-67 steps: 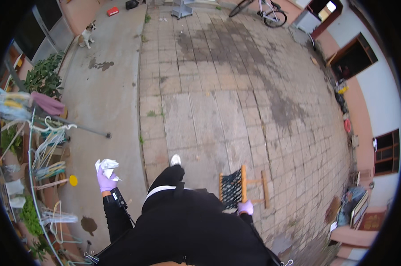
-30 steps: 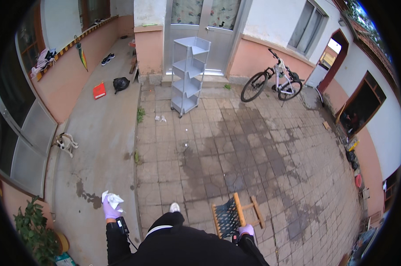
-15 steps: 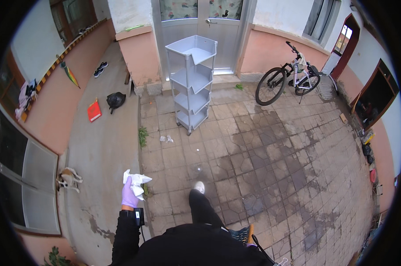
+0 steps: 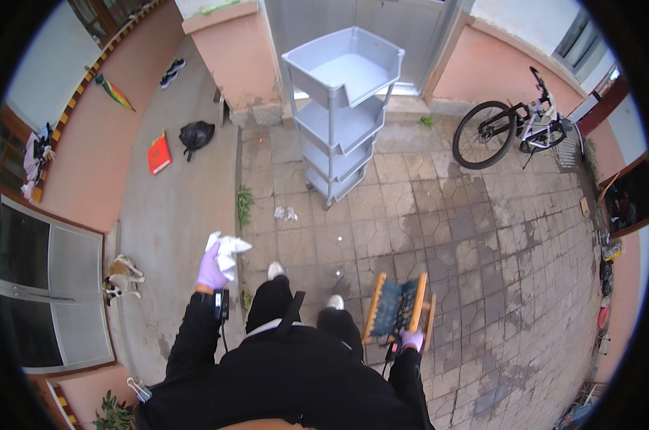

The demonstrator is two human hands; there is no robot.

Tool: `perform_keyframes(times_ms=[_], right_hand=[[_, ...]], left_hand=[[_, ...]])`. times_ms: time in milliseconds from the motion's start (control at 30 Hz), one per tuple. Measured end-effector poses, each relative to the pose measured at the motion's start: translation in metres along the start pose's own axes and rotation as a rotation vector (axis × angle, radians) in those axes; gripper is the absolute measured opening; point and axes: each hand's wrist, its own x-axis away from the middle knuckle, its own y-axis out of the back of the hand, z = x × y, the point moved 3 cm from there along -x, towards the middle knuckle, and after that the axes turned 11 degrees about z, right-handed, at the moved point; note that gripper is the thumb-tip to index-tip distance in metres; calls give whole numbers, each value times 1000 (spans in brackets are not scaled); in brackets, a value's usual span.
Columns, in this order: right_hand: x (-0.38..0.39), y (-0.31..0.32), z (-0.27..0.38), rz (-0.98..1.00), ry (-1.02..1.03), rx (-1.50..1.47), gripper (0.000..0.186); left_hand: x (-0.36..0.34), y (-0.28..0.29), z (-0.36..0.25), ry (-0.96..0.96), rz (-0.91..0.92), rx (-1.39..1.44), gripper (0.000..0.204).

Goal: The person sits on a small stool and wipes the shelves and frame of a gray plastic utility cart using a white wipe. The person cleans the top, middle, and bottom shelves and the vertical supports of the cart.

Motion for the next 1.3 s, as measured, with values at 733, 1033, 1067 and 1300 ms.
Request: perform_keyframes(times_ms=[733, 1033, 1067, 1300], right_hand=[[-140, -357, 263, 560, -303, -1519, 21], [-102, -448, 201, 641, -451, -1207, 50], [-87, -445, 207, 791, -365, -1200, 48], [26, -331, 401, 1256, 92, -976, 33]], left_hand=[[-107, 284, -50, 439, -719, -240, 24], [-75, 283, -25, 483, -690, -113, 26], [-74, 276, -25, 440, -619, -47, 26], [-42, 257, -65, 60, -570, 55, 35]])
